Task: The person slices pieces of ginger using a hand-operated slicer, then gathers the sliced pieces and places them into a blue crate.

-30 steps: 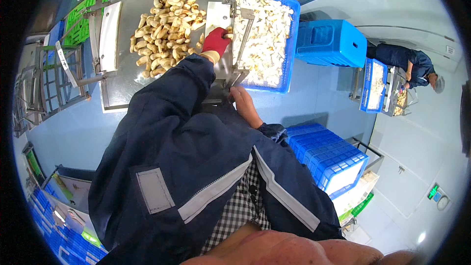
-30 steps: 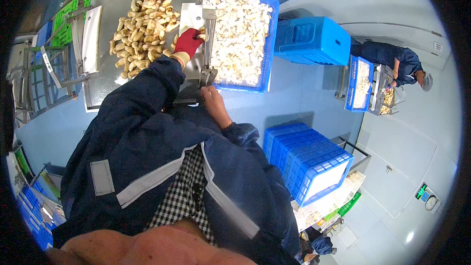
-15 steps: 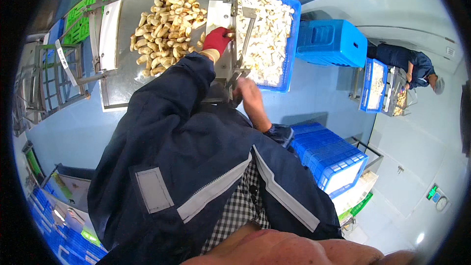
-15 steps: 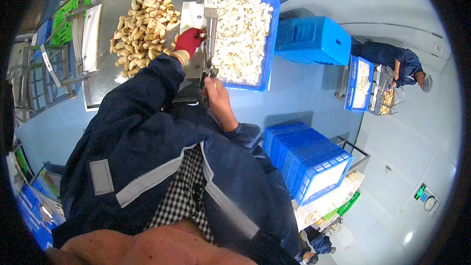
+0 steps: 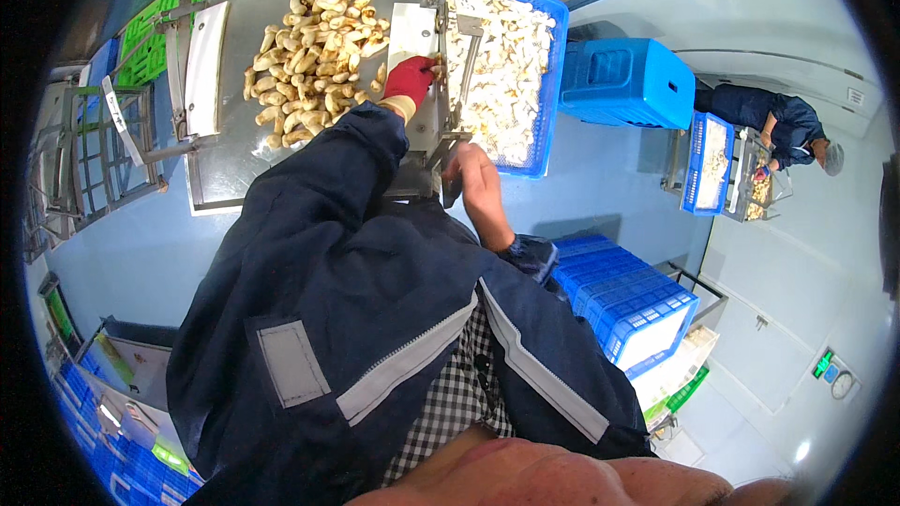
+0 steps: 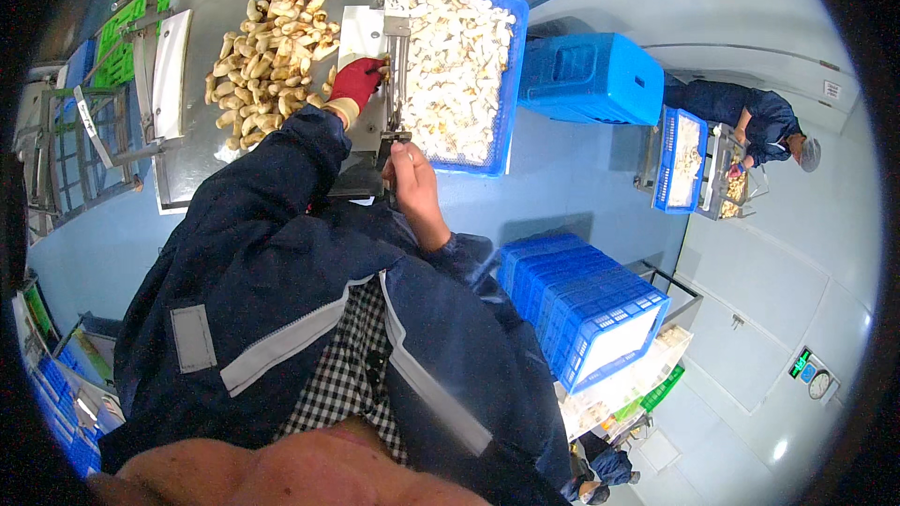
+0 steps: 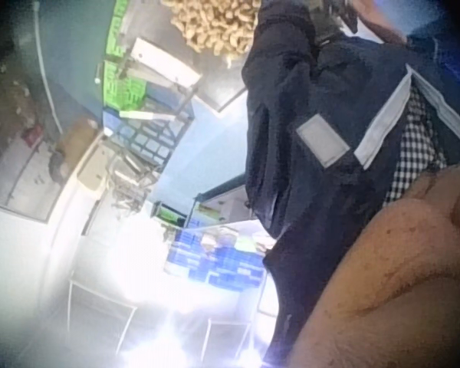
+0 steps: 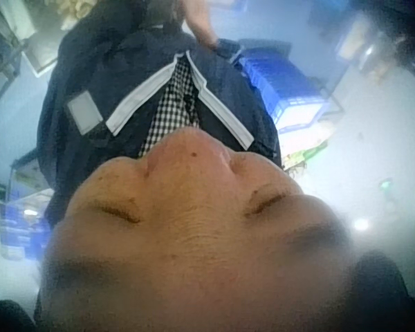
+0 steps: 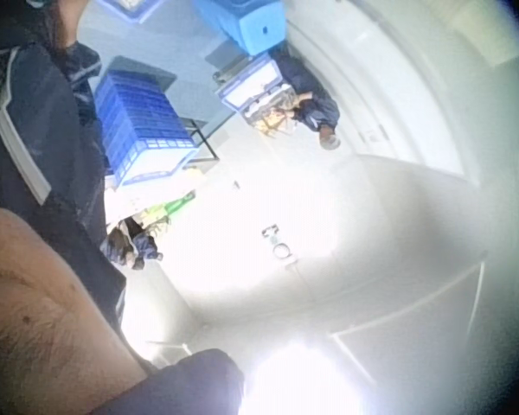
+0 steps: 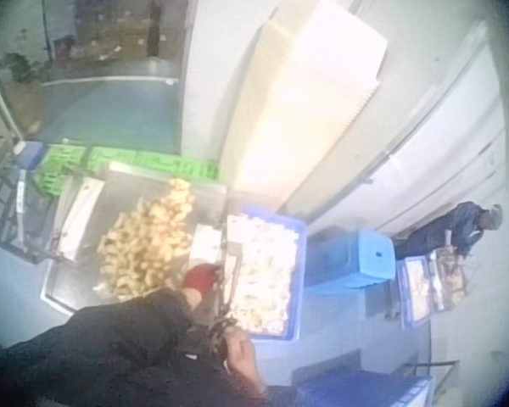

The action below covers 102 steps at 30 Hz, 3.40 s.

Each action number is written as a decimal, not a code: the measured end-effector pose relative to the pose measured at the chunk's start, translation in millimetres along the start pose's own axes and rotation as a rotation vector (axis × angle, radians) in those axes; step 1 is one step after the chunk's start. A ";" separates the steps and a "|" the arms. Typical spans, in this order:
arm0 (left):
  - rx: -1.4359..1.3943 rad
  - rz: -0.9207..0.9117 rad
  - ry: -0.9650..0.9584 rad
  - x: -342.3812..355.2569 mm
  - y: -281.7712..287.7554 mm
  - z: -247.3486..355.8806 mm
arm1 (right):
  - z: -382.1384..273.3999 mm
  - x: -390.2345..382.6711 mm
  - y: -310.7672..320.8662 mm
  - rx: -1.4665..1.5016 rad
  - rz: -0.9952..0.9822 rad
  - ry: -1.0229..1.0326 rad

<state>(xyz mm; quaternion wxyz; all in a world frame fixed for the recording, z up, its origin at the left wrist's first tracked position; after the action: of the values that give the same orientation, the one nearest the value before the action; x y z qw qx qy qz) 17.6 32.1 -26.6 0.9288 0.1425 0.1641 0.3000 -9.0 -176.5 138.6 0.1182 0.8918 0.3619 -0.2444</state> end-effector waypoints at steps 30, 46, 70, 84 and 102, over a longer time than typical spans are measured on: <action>0.145 -0.007 -0.198 8.6 -12.6 8.8 | 90.8 27.0 10.3 -0.189 -0.040 0.048; 0.136 0.081 -0.109 -5.8 -8.5 15.0 | 95.7 26.9 6.1 -0.132 -0.120 -0.013; 0.351 0.261 -0.126 -48.2 72.8 31.3 | 74.5 19.8 6.1 -0.099 -0.120 -0.026; 0.172 0.079 -0.065 2.7 -2.5 1.5 | 62.8 22.2 5.8 0.028 -0.136 -0.035; 0.306 -0.050 0.023 10.0 3.4 -18.2 | 30.9 8.5 -2.7 -0.251 -0.059 -0.042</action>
<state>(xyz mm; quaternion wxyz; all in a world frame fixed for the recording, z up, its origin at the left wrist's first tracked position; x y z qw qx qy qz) 16.5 43.7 -44.0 0.9016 0.2746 0.2219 0.2498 -16.5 -181.6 107.7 0.2293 0.8537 0.4129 -0.2192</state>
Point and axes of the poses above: each hand's wrist, its own x-axis towards the middle knuckle, its own y-axis out of the back of the hand, z = x × y, the point moved 4 cm from there along x, towards the middle knuckle, and after that the axes turned 8 degrees about -y, right-handed, at the moved point
